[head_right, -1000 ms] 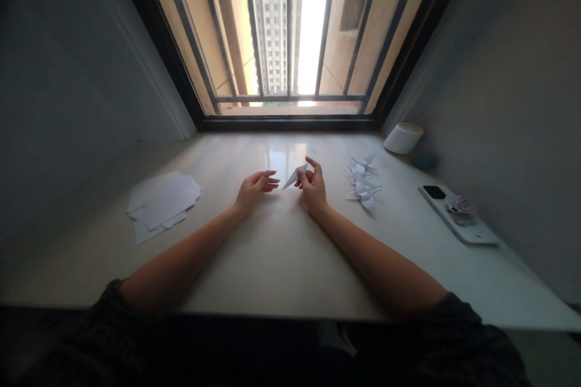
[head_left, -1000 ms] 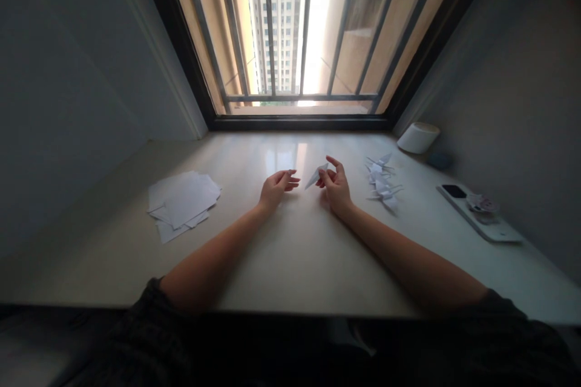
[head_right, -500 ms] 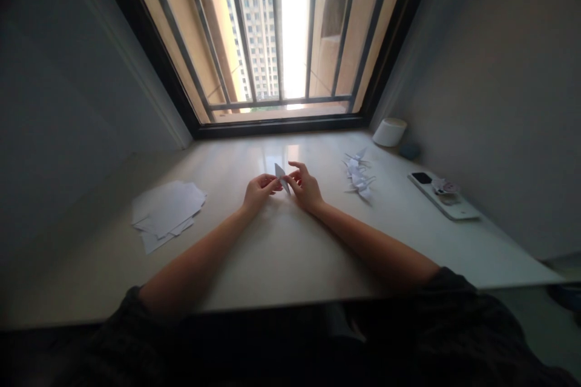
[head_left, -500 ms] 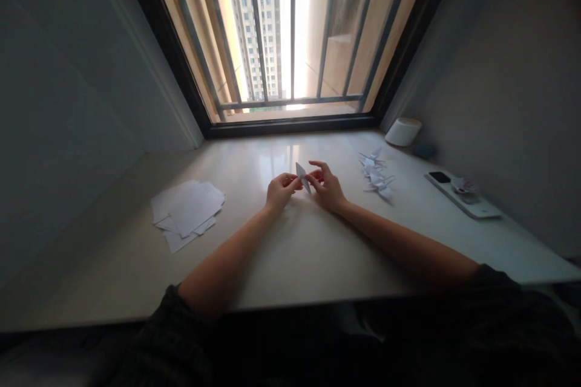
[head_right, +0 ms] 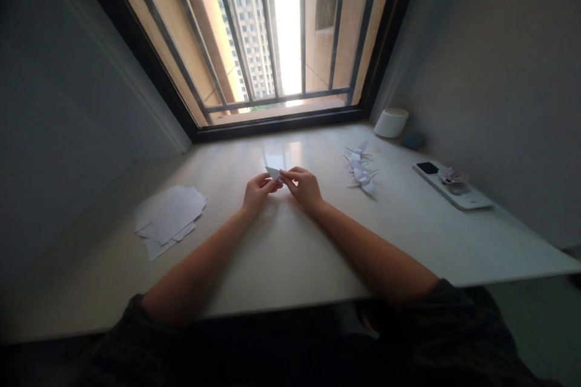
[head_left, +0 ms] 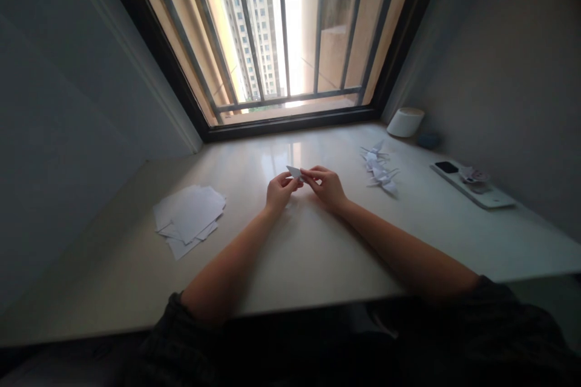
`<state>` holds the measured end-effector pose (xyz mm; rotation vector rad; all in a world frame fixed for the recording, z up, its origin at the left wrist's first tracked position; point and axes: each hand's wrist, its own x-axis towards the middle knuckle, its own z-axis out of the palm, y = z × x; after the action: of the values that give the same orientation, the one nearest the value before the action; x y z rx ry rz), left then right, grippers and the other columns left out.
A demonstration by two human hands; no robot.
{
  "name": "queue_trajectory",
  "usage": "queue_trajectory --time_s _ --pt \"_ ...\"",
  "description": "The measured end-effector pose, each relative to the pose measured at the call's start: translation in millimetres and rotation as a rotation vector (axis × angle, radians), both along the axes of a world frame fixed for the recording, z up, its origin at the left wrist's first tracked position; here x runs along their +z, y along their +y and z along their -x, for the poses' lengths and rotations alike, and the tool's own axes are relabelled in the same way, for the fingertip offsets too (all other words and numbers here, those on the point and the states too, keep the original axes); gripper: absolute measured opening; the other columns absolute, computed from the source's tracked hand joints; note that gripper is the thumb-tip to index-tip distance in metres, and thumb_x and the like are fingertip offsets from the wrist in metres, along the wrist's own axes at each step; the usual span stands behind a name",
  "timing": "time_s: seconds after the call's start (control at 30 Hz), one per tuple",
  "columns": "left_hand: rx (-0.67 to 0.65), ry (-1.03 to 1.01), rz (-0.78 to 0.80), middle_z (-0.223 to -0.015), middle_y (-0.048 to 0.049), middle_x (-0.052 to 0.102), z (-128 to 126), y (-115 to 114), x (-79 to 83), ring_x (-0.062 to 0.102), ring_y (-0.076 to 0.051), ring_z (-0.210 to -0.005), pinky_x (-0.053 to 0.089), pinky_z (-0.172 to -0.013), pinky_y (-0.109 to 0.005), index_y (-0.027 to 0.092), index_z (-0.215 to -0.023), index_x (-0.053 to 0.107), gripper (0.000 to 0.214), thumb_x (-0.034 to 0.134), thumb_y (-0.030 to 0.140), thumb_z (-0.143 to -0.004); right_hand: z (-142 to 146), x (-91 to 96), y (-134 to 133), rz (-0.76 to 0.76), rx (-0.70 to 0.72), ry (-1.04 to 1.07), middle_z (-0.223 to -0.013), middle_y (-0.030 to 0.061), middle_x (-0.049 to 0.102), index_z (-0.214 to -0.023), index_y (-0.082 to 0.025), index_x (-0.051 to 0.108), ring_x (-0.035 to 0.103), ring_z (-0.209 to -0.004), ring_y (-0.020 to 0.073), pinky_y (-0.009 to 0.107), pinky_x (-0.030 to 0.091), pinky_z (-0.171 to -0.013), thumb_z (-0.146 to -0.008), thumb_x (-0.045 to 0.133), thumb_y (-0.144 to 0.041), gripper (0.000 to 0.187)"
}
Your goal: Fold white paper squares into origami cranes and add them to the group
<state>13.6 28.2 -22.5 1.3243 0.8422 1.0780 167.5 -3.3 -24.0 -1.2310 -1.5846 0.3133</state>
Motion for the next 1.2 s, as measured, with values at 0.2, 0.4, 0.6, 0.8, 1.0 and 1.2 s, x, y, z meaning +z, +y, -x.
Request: queue_trajectory --time_s 0.2,0.4,0.6,0.8,1.0,1.2 --pt "0.008 0.038 -0.009 -0.078 -0.0070 0.073 1.7 -0.1 1.4 0.070 -0.019 -0.077 0.050 -0.074 -0.030 0.014 -0.093 0.067 0.041 0.074 0.046 -0.068 -0.2 0.0 -5.1 -0.082 -0.025 -0.156 -0.088 0.0044 0.071 -0.107 -0.031 0.072 0.062 -0.081 0.0193 0.034 0.048 -0.075 -0.089 0.056 -0.033 0.024" --pt "-0.026 0.092 0.007 -0.084 -0.0078 0.073 4.5 -0.5 3.8 0.069 -0.020 -0.080 0.050 -0.075 -0.030 0.014 -0.092 0.069 0.041 0.074 0.048 -0.068 -0.5 0.8 -5.3 -0.069 -0.051 -0.163 -0.089 0.0040 0.073 -0.103 -0.030 0.073 0.064 -0.080 0.0203 0.034 0.048 -0.074 -0.088 0.057 -0.032 0.022" --pt "-0.008 0.130 -0.010 -0.085 -0.0074 0.072 5.7 -1.6 5.1 0.068 -0.019 -0.080 0.049 -0.075 -0.029 0.014 -0.091 0.071 0.038 0.072 0.047 -0.071 1.0 2.9 -7.3 -0.041 -0.061 -0.170 -0.084 0.0038 0.074 -0.092 -0.029 0.075 0.065 -0.076 0.0201 0.033 0.047 -0.071 -0.088 0.057 -0.033 0.019" --pt "0.000 0.149 -0.024 -0.087 -0.0078 0.073 6.4 -3.5 7.1 0.068 -0.019 -0.080 0.049 -0.074 -0.029 0.014 -0.091 0.071 0.036 0.072 0.044 -0.071 2.3 4.3 -7.3 -0.020 -0.070 -0.132 -0.082 0.0035 0.073 -0.092 -0.026 0.073 0.065 -0.076 0.0193 0.032 0.047 -0.071 -0.084 0.062 -0.027 0.014" --pt "0.023 0.160 -0.033 -0.085 -0.0079 0.073 5.9 -3.9 7.3 0.068 -0.019 -0.079 0.049 -0.074 -0.030 0.014 -0.089 0.071 0.034 0.071 0.043 -0.072 2.9 5.0 -7.8 -0.032 -0.062 -0.140 -0.086 0.0033 0.073 -0.087 -0.026 0.073 0.065 -0.081 0.0192 0.031 0.047 -0.073 -0.086 0.060 -0.027 0.013" --pt "0.037 0.146 -0.033 -0.081 -0.0066 0.072 5.3 -4.3 7.8 0.068 -0.018 -0.076 0.048 -0.072 -0.028 0.014 -0.086 0.071 0.030 0.072 0.040 -0.072 5.1 7.5 -11.0 -0.005 -0.081 -0.121 -0.083 0.0020 0.073 -0.085 -0.025 0.073 0.066 -0.076 0.0173 0.029 0.047 -0.071 -0.085 0.061 -0.026 0.012"
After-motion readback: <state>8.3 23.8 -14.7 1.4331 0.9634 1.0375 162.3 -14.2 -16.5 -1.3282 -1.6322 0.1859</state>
